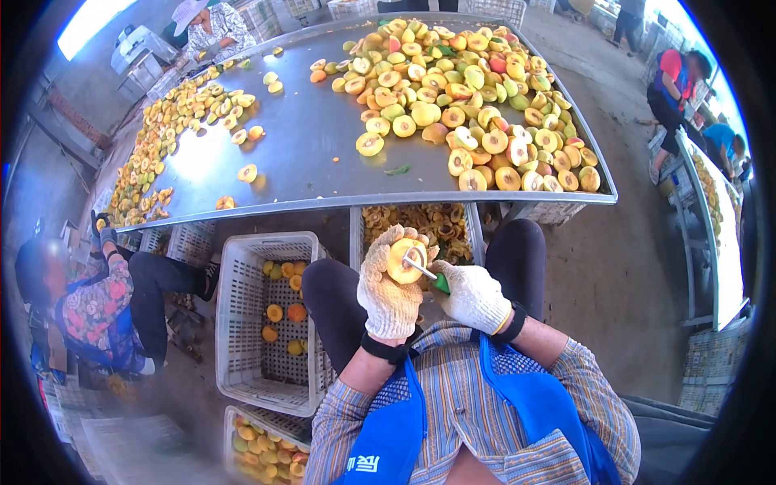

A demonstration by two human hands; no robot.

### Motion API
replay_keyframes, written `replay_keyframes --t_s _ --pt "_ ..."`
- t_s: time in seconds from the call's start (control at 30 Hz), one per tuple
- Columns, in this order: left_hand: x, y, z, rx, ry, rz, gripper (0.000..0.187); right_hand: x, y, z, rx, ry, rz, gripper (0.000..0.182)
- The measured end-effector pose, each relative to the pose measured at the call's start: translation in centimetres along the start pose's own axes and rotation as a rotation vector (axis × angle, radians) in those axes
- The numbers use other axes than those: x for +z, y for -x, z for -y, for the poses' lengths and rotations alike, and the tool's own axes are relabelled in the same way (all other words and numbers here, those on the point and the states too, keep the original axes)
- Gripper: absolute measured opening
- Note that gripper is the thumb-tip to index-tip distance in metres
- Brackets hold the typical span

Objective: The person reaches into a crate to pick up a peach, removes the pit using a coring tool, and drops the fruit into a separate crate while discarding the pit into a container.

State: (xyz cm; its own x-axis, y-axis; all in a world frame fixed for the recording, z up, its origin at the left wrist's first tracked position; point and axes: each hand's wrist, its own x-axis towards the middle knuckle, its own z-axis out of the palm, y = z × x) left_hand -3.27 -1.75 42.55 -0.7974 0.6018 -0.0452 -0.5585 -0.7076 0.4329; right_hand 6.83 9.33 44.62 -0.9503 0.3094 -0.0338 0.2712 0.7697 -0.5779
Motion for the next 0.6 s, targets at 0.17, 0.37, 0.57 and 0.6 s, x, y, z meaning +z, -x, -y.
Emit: replay_keyframes --t_s 0.17,0.37,0.57,0.6 --pt "-0.2 0.3 -0.1 0.000 -0.001 -0.025 0.037 0.4 -0.3 -0.4 -0.040 -0.022 0.042 0.046" --pt "0.0 0.4 -0.4 -0.008 -0.146 -0.088 0.035 -0.1 -0.4 -0.3 -0.027 -0.034 0.045 0.034" --pt "0.5 0.2 -0.5 -0.025 -0.026 -0.040 0.035 -0.2 -0.5 0.5 0.050 -0.084 0.042 0.037" --pt "0.4 0.2 -0.4 -0.027 -0.022 -0.037 0.037 -0.3 -0.5 0.5 0.051 -0.078 0.038 0.038"
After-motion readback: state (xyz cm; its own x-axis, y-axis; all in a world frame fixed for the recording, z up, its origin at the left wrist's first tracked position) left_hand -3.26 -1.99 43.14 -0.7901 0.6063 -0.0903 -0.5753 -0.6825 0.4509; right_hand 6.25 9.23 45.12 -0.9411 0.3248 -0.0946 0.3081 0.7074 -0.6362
